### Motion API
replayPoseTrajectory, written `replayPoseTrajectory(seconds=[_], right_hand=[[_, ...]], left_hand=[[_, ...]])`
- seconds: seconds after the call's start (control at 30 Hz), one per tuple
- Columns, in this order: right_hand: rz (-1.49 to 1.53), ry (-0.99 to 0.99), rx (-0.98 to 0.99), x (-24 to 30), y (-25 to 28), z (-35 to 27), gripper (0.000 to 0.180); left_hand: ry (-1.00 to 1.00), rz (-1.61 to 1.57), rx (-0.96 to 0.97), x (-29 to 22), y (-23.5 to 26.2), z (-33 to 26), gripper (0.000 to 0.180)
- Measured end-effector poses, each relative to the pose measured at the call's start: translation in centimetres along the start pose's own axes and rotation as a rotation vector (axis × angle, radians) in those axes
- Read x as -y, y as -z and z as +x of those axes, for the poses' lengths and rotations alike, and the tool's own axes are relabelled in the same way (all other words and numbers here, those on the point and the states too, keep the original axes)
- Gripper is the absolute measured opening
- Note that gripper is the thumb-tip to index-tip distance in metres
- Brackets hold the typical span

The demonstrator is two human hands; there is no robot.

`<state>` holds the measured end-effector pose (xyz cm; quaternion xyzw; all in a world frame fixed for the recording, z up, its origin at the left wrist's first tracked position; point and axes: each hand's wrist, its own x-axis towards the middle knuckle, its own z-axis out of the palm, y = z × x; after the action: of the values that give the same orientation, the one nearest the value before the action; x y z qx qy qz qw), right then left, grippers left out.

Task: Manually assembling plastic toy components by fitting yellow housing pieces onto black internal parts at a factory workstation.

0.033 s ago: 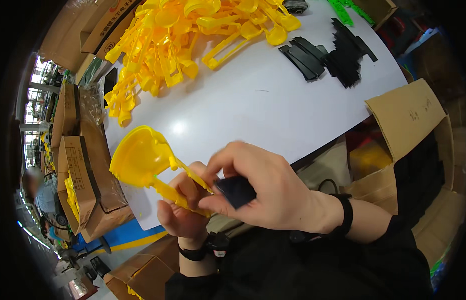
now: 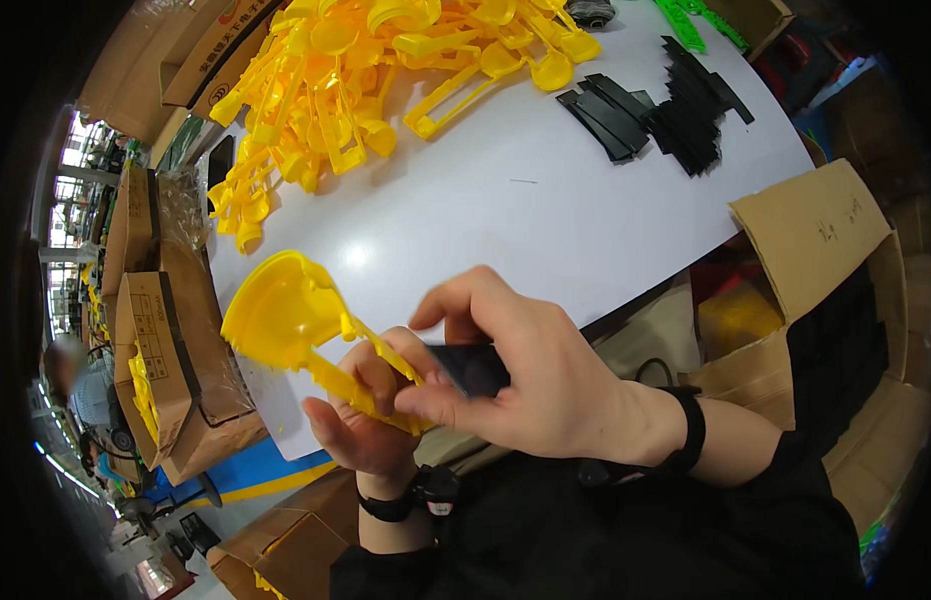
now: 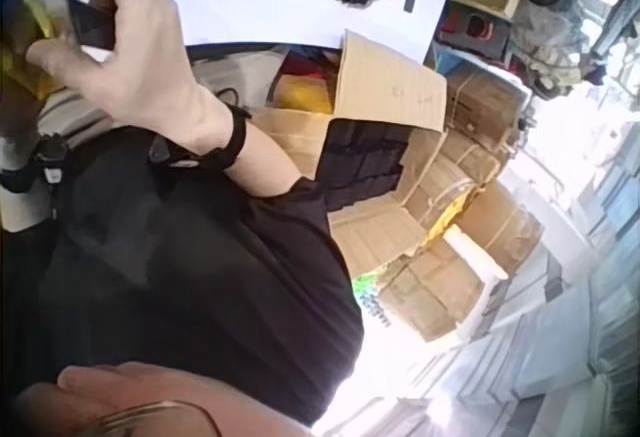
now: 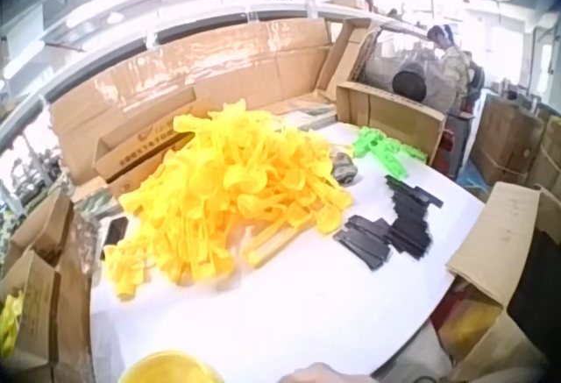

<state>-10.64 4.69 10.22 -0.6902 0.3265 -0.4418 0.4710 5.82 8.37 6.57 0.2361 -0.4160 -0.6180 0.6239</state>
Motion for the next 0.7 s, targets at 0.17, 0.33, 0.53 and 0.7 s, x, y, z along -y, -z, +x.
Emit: replayPoseTrajectory(seconds=[0.17,0.33,0.53,0.7], right_hand=[[0.214,-0.351,0.145,-0.4,0.6,1.0,0.036],[0.316,-0.299,-0.028,-2.3,0.4,1.4,0.033],[0.728,-0.366,-0.070,-5.1,0.7,1.4,0.015],[0.676,-0.271,-0.164,-5.2,1.3,1.9,0.014]], left_hand=[[0.258,0.155,-0.261,0.3,-1.3,0.1,0.052],[0.336,0.043,-0.348,1.1,-0.5,0.3,0.045],[0.199,0.248,-0.418,3.6,0.3,-0.1,0.046],[0.166,0.335,-0.511,5.4,0.5,-0.7,0.055]])
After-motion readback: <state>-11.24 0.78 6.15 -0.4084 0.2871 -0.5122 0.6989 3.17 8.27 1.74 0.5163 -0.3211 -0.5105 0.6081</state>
